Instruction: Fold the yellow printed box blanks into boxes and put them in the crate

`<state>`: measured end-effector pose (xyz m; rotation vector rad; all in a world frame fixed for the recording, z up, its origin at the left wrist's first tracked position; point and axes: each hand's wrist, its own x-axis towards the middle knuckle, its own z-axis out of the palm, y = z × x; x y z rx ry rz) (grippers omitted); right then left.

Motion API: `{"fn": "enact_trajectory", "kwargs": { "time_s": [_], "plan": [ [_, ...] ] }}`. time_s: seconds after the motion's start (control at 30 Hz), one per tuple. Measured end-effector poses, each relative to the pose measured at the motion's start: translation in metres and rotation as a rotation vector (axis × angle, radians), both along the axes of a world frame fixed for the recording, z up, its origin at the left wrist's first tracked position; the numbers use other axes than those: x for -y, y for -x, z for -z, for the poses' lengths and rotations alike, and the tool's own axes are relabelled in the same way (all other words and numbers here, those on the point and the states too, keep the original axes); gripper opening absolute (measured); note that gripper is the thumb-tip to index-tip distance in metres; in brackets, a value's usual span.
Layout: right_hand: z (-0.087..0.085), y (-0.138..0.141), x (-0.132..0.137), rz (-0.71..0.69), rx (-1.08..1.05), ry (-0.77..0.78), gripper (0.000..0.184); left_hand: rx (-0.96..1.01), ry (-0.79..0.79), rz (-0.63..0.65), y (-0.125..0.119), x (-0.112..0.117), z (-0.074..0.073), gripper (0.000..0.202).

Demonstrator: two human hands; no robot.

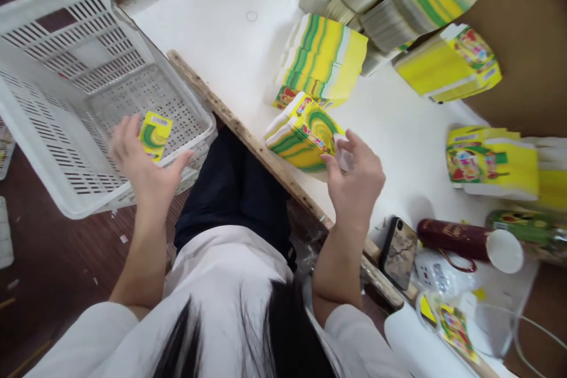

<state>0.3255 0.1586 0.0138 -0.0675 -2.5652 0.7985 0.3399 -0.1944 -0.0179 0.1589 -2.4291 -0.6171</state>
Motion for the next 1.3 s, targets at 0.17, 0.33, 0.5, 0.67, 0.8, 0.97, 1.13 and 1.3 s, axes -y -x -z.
{"fn": "enact_trajectory", "kwargs": {
  "time_s": [0.17, 0.33, 0.5, 0.67, 0.8, 0.97, 1.13, 1.3],
  "plan": [
    [0.008, 0.011, -0.003, -0.006, 0.054, 0.008, 0.035, 0.179, -0.188, 0.267, -0.008, -0.038, -0.002, 0.049],
    [-0.014, -0.006, 0.022, 0.02, -0.032, 0.167, 0.042, 0.395, -0.587, 0.507, -0.014, -0.076, 0.007, 0.049],
    [-0.004, -0.038, 0.073, -0.42, 0.194, 0.547, 0.036, 0.344, -1.247, 0.69, -0.016, -0.114, 0.011, 0.08],
    [0.015, -0.059, 0.113, -0.658, 0.429, 0.835, 0.041, 0.13, -1.455, 0.43, -0.005, -0.123, -0.01, 0.051],
    [0.023, -0.057, 0.119, -0.621, 0.456, 0.834, 0.044, 0.112, -1.47, 0.304, -0.005, -0.122, -0.006, 0.058],
    [0.031, -0.048, 0.104, -0.46, 0.371, 0.861, 0.025, 0.204, -1.336, 0.464, -0.016, -0.116, 0.016, 0.068],
    [0.025, -0.048, 0.094, -0.449, 0.27, 0.784, 0.004, 0.194, -1.314, 0.31, -0.018, -0.103, 0.02, 0.03],
    [0.017, -0.044, 0.081, -0.411, 0.006, 0.35, 0.019, 0.077, -1.019, 0.39, -0.017, -0.076, -0.006, 0.065]
  ]
}}
